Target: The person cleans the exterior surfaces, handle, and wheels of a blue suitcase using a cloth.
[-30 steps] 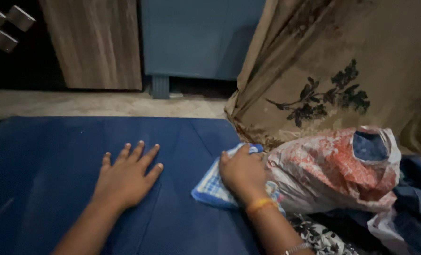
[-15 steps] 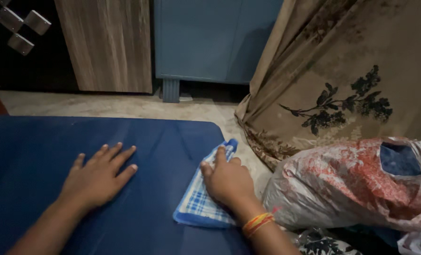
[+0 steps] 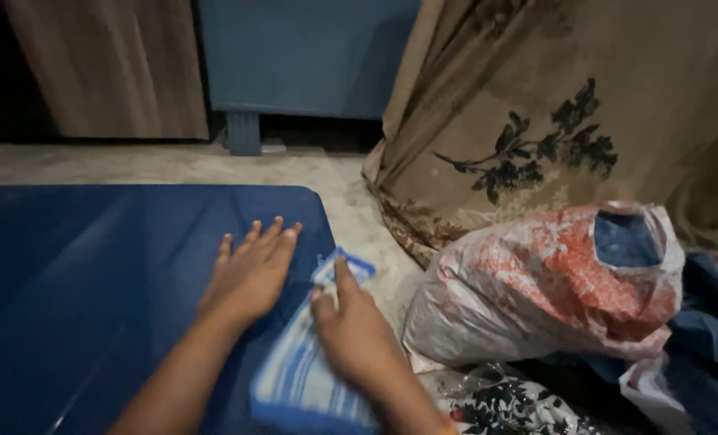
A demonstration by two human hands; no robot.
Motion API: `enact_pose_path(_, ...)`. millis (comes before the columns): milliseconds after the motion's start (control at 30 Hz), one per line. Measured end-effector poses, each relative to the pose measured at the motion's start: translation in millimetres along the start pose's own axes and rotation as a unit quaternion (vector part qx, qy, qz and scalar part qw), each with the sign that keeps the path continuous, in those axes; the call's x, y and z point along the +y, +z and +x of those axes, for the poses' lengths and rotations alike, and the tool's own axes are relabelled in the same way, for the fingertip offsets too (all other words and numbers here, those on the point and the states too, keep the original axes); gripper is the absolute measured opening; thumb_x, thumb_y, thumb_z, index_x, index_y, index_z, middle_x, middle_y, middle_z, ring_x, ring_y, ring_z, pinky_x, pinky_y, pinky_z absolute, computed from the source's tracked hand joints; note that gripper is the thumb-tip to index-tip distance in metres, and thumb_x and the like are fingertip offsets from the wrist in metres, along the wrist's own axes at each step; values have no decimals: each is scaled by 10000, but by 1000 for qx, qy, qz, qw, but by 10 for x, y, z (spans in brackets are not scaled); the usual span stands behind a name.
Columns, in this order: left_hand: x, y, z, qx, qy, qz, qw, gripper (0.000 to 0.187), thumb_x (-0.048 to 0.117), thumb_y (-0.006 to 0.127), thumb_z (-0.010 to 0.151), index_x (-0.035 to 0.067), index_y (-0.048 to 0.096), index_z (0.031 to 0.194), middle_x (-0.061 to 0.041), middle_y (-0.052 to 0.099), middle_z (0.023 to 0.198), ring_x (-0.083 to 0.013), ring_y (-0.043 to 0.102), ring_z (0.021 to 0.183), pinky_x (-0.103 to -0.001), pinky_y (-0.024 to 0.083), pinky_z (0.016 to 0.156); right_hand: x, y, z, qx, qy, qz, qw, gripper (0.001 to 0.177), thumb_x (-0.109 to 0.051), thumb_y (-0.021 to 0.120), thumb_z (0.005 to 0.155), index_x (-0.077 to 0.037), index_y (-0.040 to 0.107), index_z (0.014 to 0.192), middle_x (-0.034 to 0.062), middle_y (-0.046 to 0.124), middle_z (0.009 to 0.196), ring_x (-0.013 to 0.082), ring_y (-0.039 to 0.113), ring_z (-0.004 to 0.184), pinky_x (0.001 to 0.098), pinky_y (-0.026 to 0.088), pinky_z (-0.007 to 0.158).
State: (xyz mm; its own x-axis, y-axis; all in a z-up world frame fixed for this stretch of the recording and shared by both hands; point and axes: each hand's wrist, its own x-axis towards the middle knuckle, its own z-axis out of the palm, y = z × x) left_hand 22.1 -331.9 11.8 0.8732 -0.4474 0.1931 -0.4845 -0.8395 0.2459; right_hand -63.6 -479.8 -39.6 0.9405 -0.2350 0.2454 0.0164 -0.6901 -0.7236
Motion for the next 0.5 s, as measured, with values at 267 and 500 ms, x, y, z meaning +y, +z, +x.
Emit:
enact_pose_path(267, 97, 71, -60, 11, -29, -5, 1000, 615, 463, 207, 1008, 239, 284, 1575, 15, 218, 1665, -261, 158, 1533, -537, 75, 1222, -113, 145, 1065, -23, -4, -84, 996, 734, -435, 475, 991, 20, 295, 1538, 338, 672, 1162, 501, 653, 1095, 542, 502, 951)
enact_pose_path(500, 99, 62, -23, 15, -38, -30, 999, 659, 496, 198, 1015, 196, 293, 1594, 11, 233, 1652, -231, 156, 1532, -528, 85, 1218, 746, 571, 2228, -88, -71, 360, 926, 692, -352, 545, 958, -51, 401, 1564, 174, 529, 1515, 278, 514, 1392, 362, 356, 1155)
